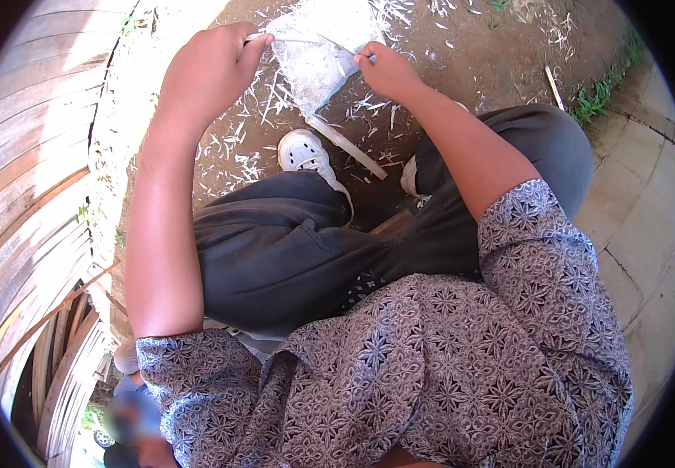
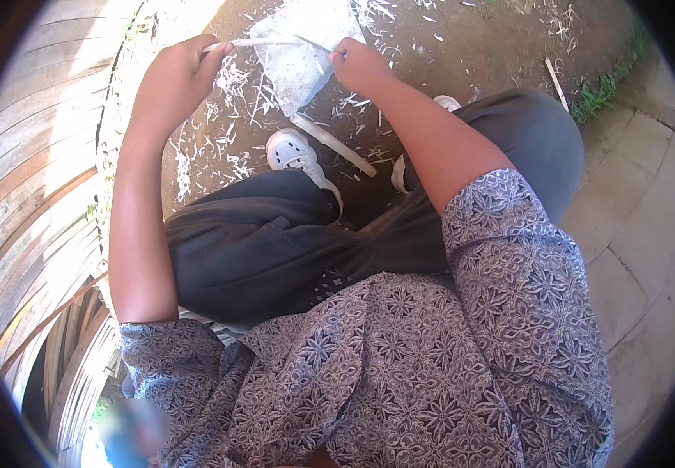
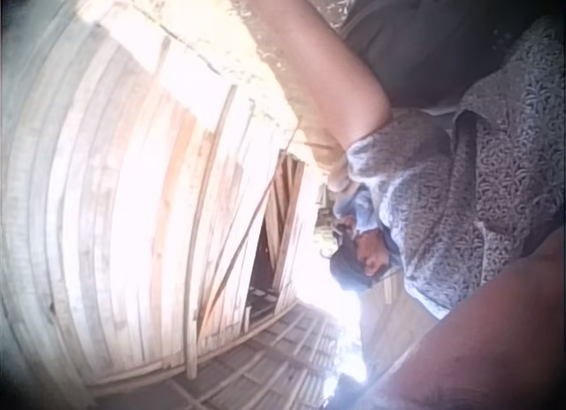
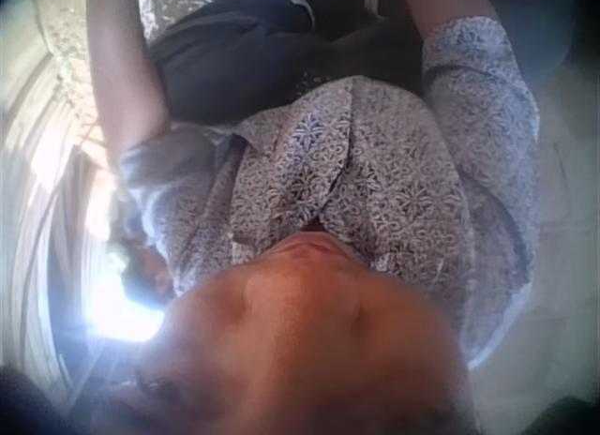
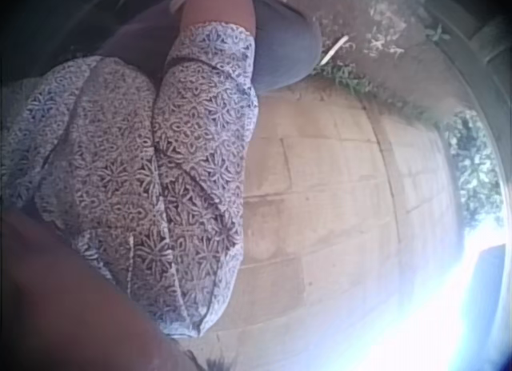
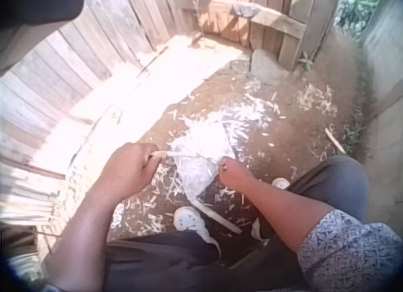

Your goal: The person sits cross-legged on the ground and uses a knife to peel thin strips from a piece of bamboo. They hold the bamboo in their left hand and scrape the knife along its length with their right hand, producing a pile of white shavings on the ground.

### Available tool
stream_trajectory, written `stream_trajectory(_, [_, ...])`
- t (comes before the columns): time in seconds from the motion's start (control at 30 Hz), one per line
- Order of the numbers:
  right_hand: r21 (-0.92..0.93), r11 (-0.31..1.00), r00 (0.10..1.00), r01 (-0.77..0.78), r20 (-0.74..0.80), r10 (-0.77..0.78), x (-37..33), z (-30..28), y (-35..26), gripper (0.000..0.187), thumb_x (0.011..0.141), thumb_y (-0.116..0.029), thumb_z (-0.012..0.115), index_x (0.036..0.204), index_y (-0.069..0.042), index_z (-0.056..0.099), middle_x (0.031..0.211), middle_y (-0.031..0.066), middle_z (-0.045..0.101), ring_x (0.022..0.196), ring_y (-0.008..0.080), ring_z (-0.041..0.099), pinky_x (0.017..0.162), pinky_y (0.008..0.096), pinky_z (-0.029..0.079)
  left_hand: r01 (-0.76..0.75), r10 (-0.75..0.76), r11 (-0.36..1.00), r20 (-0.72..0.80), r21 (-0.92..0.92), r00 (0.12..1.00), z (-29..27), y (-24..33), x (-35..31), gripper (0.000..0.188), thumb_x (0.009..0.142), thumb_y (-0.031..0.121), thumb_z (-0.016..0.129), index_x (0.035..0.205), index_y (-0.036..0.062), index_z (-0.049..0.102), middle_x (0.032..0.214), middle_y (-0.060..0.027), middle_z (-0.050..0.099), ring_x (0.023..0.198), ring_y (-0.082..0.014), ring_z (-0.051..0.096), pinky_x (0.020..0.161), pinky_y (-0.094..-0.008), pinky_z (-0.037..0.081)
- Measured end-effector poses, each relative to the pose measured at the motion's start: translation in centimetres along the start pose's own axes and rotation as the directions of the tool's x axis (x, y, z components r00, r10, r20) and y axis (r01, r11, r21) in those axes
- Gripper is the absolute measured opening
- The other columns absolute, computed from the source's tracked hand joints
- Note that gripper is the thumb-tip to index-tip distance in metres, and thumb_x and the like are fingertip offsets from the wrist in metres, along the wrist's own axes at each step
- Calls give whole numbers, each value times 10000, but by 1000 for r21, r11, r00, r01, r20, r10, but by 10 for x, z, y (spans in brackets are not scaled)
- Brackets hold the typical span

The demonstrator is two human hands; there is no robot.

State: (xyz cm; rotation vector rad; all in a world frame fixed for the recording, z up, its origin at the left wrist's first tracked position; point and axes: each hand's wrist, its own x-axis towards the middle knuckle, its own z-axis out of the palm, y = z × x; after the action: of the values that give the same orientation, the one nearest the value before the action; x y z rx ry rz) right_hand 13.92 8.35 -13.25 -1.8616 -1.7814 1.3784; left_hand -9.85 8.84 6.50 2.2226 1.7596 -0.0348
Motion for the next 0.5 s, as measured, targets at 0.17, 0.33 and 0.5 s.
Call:
stream_trajectory(0.17, [319, 941, 993, 116, -24, -114, -10, -9, -59, 318, 989, -398, 617, 1102, -105, 671, 809, 119, 687, 760, 250, 664, 756, 408, 517, 56, -56, 998, 21, -4, 998, -1, -5, -2, 403, 1045, 371, 572, 953, 2, 705, 625, -136, 617, 601, -276, 620, 649, -401, 490])
stream_trajectory(0.33, [329, 911, 965, 247, 8, -264, -15, -2, -73, 320, 996, -408, 628, 1090, -104, 664, 760, 72, 654, 683, 185, 613, 691, 371, 492, 10, -10, 999, -12, 31, 1000, 2, -7, -4, 395, 1044, 373, 574, 969, 8, 705, 665, -151, 644, 630, -296, 637, 662, -409, 496])
stream_trajectory(0.5, [82, 979, 982, 187, 6, -188, 8, 6, -7, 310, 989, -405, 627, 1061, -107, 669, 806, 104, 680, 714, 236, 646, 716, 412, 514, 26, -26, 1000, 7, -3, 1000, -2, -7, -4, 398, 1046, 375, 567, 956, 10, 699, 678, -161, 637, 645, -319, 628, 670, -425, 494])
